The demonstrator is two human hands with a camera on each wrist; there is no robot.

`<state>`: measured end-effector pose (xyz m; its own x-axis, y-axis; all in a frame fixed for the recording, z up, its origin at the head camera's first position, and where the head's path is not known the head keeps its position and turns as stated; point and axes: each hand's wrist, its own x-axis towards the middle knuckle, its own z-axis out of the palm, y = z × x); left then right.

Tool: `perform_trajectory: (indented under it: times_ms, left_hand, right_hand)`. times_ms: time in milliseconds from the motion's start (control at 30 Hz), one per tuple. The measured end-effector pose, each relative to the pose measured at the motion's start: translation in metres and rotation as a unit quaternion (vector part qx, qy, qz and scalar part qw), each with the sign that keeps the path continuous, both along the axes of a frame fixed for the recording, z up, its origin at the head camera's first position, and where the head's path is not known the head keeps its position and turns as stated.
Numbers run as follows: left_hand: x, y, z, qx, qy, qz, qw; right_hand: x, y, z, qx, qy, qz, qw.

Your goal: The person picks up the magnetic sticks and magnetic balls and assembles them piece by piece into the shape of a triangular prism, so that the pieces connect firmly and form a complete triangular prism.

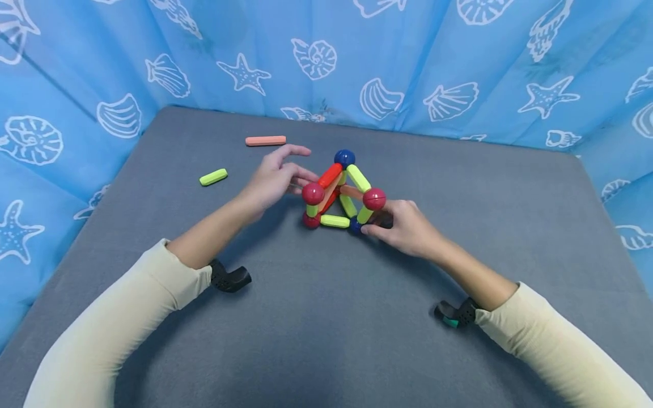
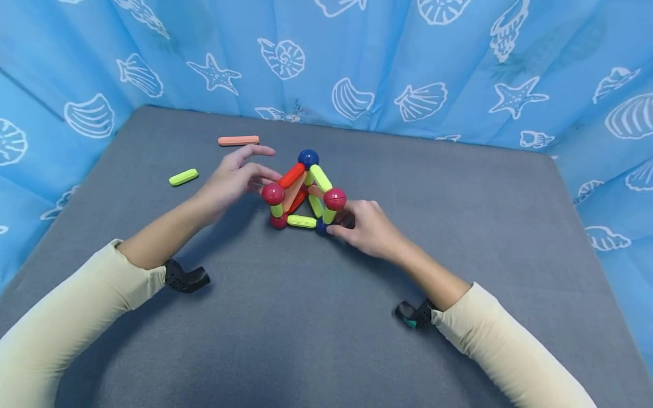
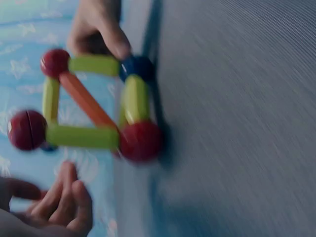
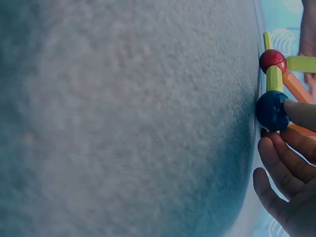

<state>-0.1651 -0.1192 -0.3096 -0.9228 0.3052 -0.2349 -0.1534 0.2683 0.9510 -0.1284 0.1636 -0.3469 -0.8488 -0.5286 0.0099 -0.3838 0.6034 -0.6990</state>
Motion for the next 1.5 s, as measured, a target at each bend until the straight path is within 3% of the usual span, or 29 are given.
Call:
perform_trajectory:
  times_ms: [67, 133, 200, 233, 300, 433, 600, 800, 967, 1067, 1167, 1233, 1333, 1400, 1500]
  left_hand:
    - [0.002, -0.011, -0.006, -0.036, 0.012, -0.069, 0.9969]
    - [0.003, -0.018, -0.014, -0.066, 0.022, -0.138, 0.988]
    - [0.004, -0.021, -0.022, -0.08, 0.025, -0.185, 0.9792]
    - [0.005, -0.02, -0.026, -0.084, 0.03, -0.192, 0.9772]
    - [0.006, -0.018, -0.033, -0.086, 0.049, -0.185, 0.9778]
    - [0.007, -0.013, -0.04, -0.092, 0.091, -0.162, 0.9783]
    - [-0.001, -0.008, -0.043, -0.103, 0.135, -0.172, 0.9703]
    - [-0.012, -0.002, -0.045, -0.106, 0.163, -0.177, 0.9648]
    - [-0.017, 0.0, -0.043, -0.115, 0.163, -0.179, 0.9634]
    - [-0.026, -0.005, -0.039, -0.131, 0.157, -0.178, 0.9625]
    - [-0.042, -0.015, -0.033, -0.173, 0.175, -0.145, 0.9585]
    - [-0.055, -0.022, -0.03, -0.207, 0.196, -0.105, 0.9527]
    - [-0.073, -0.034, -0.027, -0.276, 0.219, -0.043, 0.935]
    - [-0.083, -0.042, -0.029, -0.317, 0.213, -0.015, 0.9239]
    - [-0.093, -0.053, -0.032, -0.372, 0.189, 0.005, 0.9086]
  right_hand:
    - [0.0, 0.001, 0.001, 0.001, 0.004, 0.013, 0.9999]
    - [-0.001, 0.003, 0.002, 0.001, 0.0, 0.035, 0.9994]
    - [-0.005, 0.005, 0.003, 0.004, -0.011, 0.054, 0.9985]
    - [-0.009, 0.006, 0.003, 0.003, -0.016, 0.06, 0.9981]
    - [-0.017, 0.008, 0.005, -0.001, -0.022, 0.053, 0.9984]
    - [-0.037, 0.01, 0.008, -0.016, -0.013, 0.001, 0.9998]
    - [-0.052, 0.009, 0.007, -0.008, -0.023, -0.011, 0.9996]
    - [-0.058, 0.006, 0.0, -0.005, -0.031, 0.007, 0.9995]
    - [-0.056, 0.008, -0.001, 0.017, -0.015, -0.012, 0.9997]
    - [-0.054, 0.008, 0.0, 0.03, -0.01, -0.012, 0.9994]
    - [-0.052, 0.007, 0.001, 0.031, -0.012, -0.007, 0.9994]
    - [-0.051, 0.006, 0.001, 0.031, -0.012, -0.008, 0.9994]
    - [-0.05, 0.005, 0.001, 0.032, -0.015, -0.01, 0.9993]
    - [-0.05, 0.006, 0.001, 0.033, -0.017, -0.011, 0.9993]
    - [-0.048, 0.006, 0.002, 0.034, -0.019, -0.007, 0.9992]
